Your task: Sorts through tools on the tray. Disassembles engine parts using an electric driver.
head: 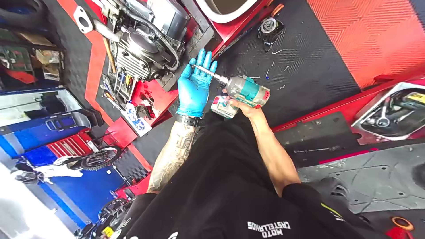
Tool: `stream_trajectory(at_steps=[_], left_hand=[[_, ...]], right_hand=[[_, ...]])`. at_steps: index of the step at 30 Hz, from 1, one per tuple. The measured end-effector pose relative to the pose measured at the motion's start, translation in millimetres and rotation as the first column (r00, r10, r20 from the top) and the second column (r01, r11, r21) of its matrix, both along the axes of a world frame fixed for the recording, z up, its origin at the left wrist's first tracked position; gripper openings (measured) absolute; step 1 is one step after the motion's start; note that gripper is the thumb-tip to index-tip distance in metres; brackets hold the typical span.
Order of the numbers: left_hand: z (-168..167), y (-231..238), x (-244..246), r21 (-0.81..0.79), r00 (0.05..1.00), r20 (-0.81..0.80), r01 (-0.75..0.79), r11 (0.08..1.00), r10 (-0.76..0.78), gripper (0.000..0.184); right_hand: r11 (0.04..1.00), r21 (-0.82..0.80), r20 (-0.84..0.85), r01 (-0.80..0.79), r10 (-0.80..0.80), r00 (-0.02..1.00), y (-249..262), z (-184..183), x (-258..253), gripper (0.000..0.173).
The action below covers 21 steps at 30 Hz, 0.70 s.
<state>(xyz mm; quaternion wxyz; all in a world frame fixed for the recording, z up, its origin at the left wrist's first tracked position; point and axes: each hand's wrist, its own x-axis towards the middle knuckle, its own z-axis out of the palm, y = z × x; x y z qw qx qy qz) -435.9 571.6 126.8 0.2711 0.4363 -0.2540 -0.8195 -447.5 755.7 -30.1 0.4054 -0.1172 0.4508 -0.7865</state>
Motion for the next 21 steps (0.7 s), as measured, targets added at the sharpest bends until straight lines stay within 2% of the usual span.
stream_trajectory(at_steps=[2, 4, 6, 10, 12, 17, 21], left_hand=[[-8.6, -1.2, 8.5, 0.034, 0.999, 0.021, -0.031, 0.999, 0.030, 0.043], [-19.3, -3.7, 19.6, 0.024, 0.996, 0.065, -0.060, 0.998, 0.058, 0.040], [-29.7, -8.4, 33.7, -0.034, 0.993, 0.118, -0.026, 0.999, 0.030, 0.039], [-46.5, -27.9, 49.3, -0.063, 0.971, 0.200, -0.120, 0.991, 0.130, 0.036], [-48.7, -35.6, 53.0, -0.076, 0.967, 0.215, -0.124, 0.989, 0.138, 0.036], [-46.4, -50.5, 59.7, -0.114, 0.978, 0.192, -0.060, 0.992, 0.081, 0.041], [-42.0, -54.5, 71.0, -0.161, 0.979, 0.176, 0.130, 0.978, -0.101, 0.047]], right_hand=[[0.995, -0.090, 0.070, -0.030, 0.037, 0.997, -8.8, -5.3, 6.4, 0.052], [0.995, -0.084, 0.077, -0.047, 0.053, 0.996, -16.2, -12.1, 15.3, 0.050], [0.998, -0.007, 0.060, -0.068, 0.068, 0.996, -23.5, -26.9, 25.4, 0.053], [0.972, 0.211, 0.000, -0.108, 0.111, 0.994, -38.1, -30.0, 40.4, 0.057], [0.971, 0.220, 0.008, -0.098, 0.099, 0.995, -47.2, -26.0, 44.4, 0.057], [0.974, 0.214, 0.015, -0.070, 0.069, 0.998, -68.0, -16.0, 48.6, 0.061], [0.967, 0.248, -0.014, -0.063, 0.068, 0.998, -77.1, -16.0, 46.3, 0.068]])
